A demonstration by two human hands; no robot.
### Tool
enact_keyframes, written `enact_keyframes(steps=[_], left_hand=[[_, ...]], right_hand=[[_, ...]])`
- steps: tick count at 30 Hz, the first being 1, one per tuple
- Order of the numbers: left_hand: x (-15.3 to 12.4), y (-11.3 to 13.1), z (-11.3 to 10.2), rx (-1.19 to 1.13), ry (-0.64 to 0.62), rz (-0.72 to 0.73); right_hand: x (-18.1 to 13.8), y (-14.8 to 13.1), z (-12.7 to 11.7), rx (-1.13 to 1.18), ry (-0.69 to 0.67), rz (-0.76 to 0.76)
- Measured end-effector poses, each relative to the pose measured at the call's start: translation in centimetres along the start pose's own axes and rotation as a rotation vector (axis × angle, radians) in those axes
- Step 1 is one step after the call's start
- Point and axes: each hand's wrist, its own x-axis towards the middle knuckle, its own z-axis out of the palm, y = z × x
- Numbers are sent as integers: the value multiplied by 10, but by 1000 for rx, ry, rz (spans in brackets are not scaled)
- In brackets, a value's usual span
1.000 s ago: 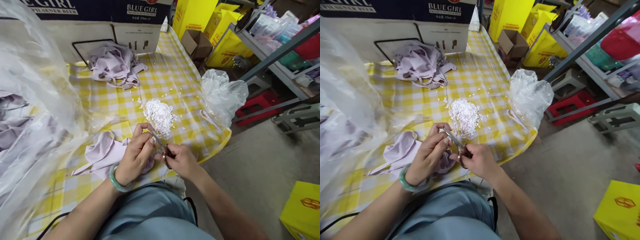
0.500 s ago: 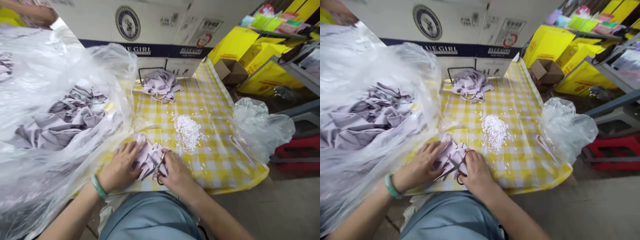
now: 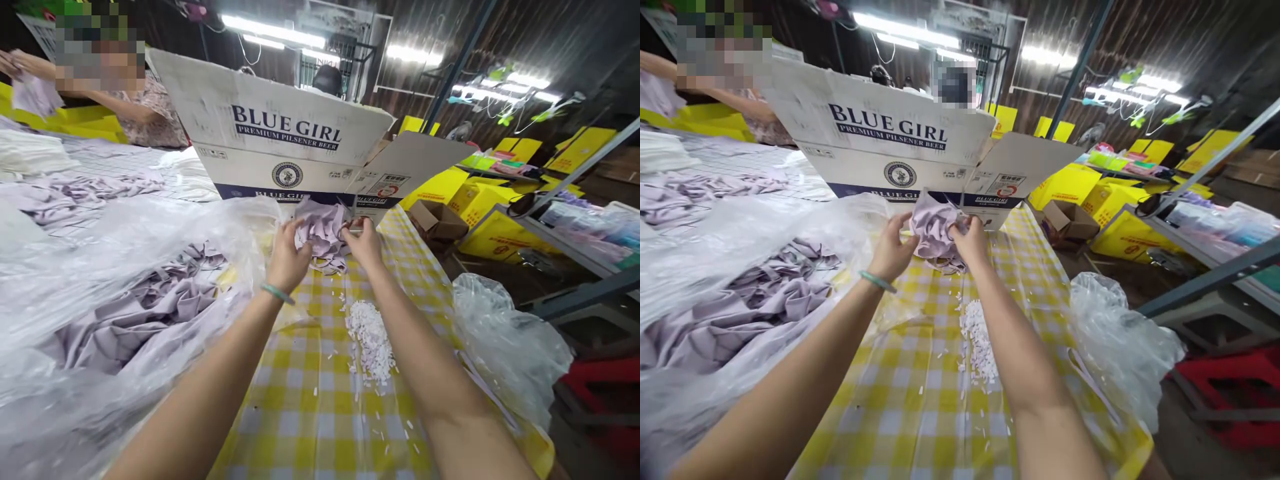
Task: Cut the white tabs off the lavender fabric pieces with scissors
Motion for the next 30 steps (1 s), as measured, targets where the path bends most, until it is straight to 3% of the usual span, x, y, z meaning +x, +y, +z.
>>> enact_keyframes(steps=[3,7,10,12,15,18,21,23,26,28,30], left_hand=[[-36,-12,4,-17,-60,0],[-91,-24,8,25,-155,-28],[-116,-27,-5,105,-186,-19],[-125,-27,-31,159,-228,7],[-123,-33,-92,269,-224,-22],[-99,-57,-148,461,-12,-189],[-73,-84,-175,597,92,-342],[-64,-87,-176,637,118,-383],[-65,-57,-163,638,166,-325],[-76,-23,-148,597,195,-173],[-93,6,-127,503,184,147]], right_hand=[[-21,19,7,31,-84,-14],[-104,30,32,70,-425,-28],[-149,28,48,27,-458,-28],[-164,27,53,-8,-433,-43],[-171,25,52,-43,-400,-60],[-176,18,47,-47,-390,-30],[-185,5,43,-49,-428,-19],[-190,-3,39,-37,-450,-15],[-191,-3,31,64,-405,3],[-188,2,23,194,-345,26],[-185,9,13,310,-291,62]])
